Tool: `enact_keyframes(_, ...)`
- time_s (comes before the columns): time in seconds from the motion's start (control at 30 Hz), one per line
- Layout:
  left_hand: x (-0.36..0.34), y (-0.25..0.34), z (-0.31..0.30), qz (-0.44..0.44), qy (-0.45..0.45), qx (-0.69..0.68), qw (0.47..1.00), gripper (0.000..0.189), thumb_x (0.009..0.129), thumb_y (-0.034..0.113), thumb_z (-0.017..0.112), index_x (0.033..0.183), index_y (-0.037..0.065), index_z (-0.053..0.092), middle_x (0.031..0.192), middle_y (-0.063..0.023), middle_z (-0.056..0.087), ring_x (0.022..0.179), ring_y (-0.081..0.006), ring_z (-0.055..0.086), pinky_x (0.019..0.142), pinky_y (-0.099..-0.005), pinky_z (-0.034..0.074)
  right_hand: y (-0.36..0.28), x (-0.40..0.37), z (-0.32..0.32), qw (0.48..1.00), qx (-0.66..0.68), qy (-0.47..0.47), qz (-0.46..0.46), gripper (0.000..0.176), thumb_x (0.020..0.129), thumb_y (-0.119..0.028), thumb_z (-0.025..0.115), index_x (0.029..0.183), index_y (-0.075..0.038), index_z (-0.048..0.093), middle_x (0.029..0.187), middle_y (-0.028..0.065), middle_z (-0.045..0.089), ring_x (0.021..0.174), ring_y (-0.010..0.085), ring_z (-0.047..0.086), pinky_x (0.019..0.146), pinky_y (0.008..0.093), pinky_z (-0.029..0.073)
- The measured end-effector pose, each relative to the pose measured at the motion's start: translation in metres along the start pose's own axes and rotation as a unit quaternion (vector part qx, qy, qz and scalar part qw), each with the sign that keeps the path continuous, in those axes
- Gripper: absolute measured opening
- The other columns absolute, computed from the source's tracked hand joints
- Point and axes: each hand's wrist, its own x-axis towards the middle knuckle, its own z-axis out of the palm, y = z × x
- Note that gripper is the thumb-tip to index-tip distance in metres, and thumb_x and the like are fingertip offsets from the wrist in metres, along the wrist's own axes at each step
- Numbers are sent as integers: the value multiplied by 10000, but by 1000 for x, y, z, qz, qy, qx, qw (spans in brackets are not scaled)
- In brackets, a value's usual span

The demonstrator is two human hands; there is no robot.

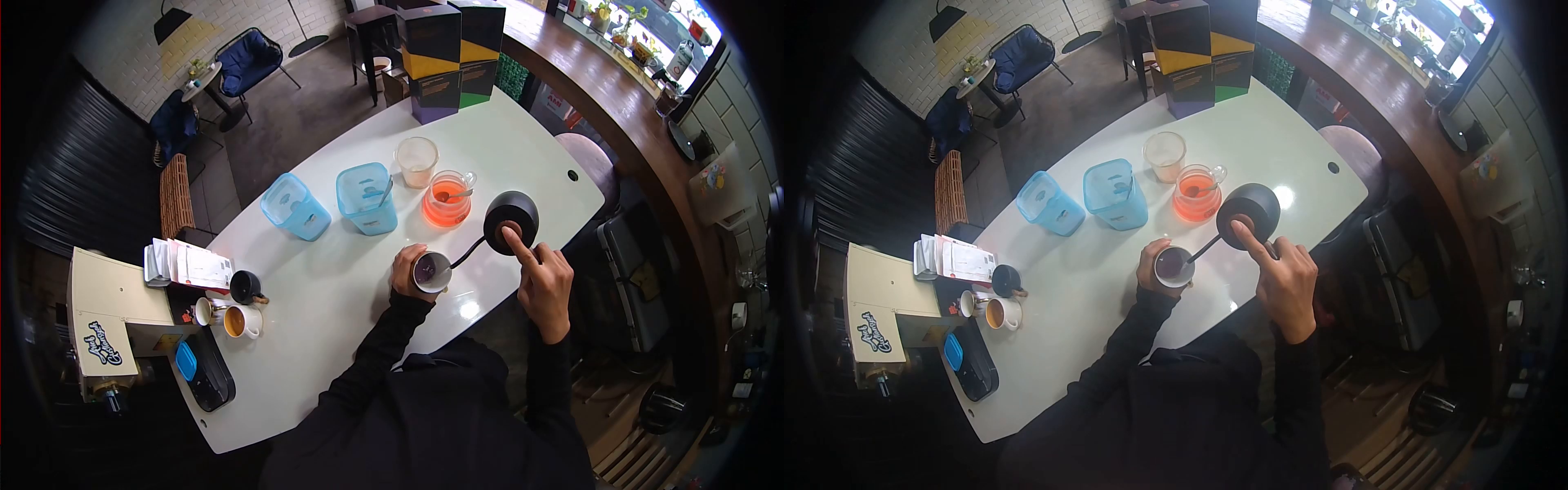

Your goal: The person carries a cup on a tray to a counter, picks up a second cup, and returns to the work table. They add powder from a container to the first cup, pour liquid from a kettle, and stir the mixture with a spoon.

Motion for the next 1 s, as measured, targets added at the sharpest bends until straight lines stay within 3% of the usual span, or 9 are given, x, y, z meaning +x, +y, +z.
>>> enact_keyframes(1.0,-1,-3,3,5,18,10,1000,655,574,120,835,1148,56,526,1086,-140,612,975,-322,620,849,-382,514,0,3,-2,1000,-10,1,-13,740,685,80,575,1323,-296,582,649,75,462,540,235,472,542,347,403)
